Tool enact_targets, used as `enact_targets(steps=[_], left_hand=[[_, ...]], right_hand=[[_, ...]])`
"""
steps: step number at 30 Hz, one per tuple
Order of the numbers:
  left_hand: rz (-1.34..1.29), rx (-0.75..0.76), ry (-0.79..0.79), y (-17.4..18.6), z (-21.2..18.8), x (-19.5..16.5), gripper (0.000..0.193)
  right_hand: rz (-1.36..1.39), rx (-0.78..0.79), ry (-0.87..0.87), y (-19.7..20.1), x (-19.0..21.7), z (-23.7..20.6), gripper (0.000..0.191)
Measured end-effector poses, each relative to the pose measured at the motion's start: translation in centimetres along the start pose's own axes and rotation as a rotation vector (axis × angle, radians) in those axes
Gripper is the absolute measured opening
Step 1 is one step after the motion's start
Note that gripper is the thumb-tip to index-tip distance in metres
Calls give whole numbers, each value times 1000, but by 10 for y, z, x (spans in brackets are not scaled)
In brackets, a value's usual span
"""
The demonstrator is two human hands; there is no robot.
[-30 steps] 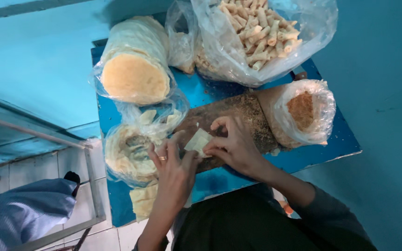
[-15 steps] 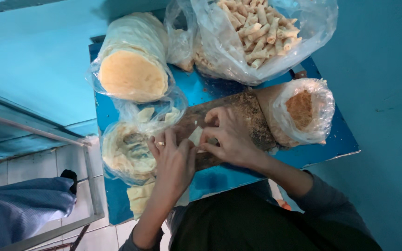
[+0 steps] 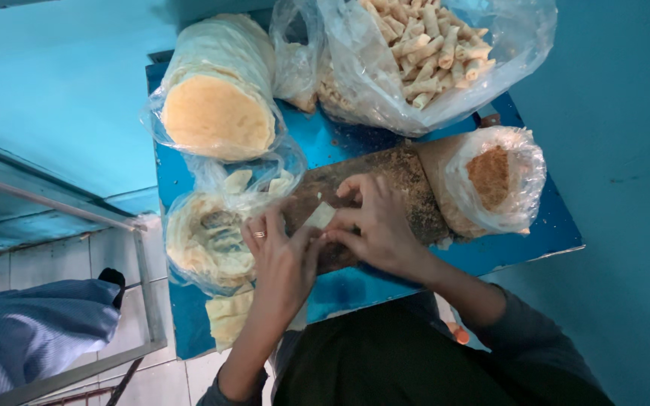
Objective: The person tears small pieces from thin pastry sheets on a wooden board, presses a bit of brown filling powder into each piece, and folds the pastry over the filling by hand. Finished folded pieces are set aside on the table next to bags of pastry and puffed snack tubes.
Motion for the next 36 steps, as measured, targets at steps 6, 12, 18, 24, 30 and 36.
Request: enact_targets(steps=[6, 12, 18, 24, 30, 36], left_hand=[[118, 22, -29, -11, 0, 1, 28], [44, 45, 67, -13, 4, 3, 9], [-32, -31, 44, -2, 2, -3, 17], [68, 22, -14, -8, 4, 1, 18], [38, -24, 40, -12, 7, 2, 14], [-65, -170, 93, 11, 3, 1, 24]], right_hand=[[53, -30, -12, 3, -1, -1, 24], [-107, -129, 98, 2, 11, -11, 16], [-37, -16, -41, -3, -5, 1, 11], [124, -22, -70, -1, -10, 2, 15], [-150, -155, 82, -2, 7, -4, 15], [-122, -73, 38, -1, 3, 6, 12]])
Point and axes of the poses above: each hand's wrist, its own z-axis towards the middle knuckle, its own y-axis out of the back of the hand, x = y × z, the point moved 3 cm from there along z, towards the middle knuckle
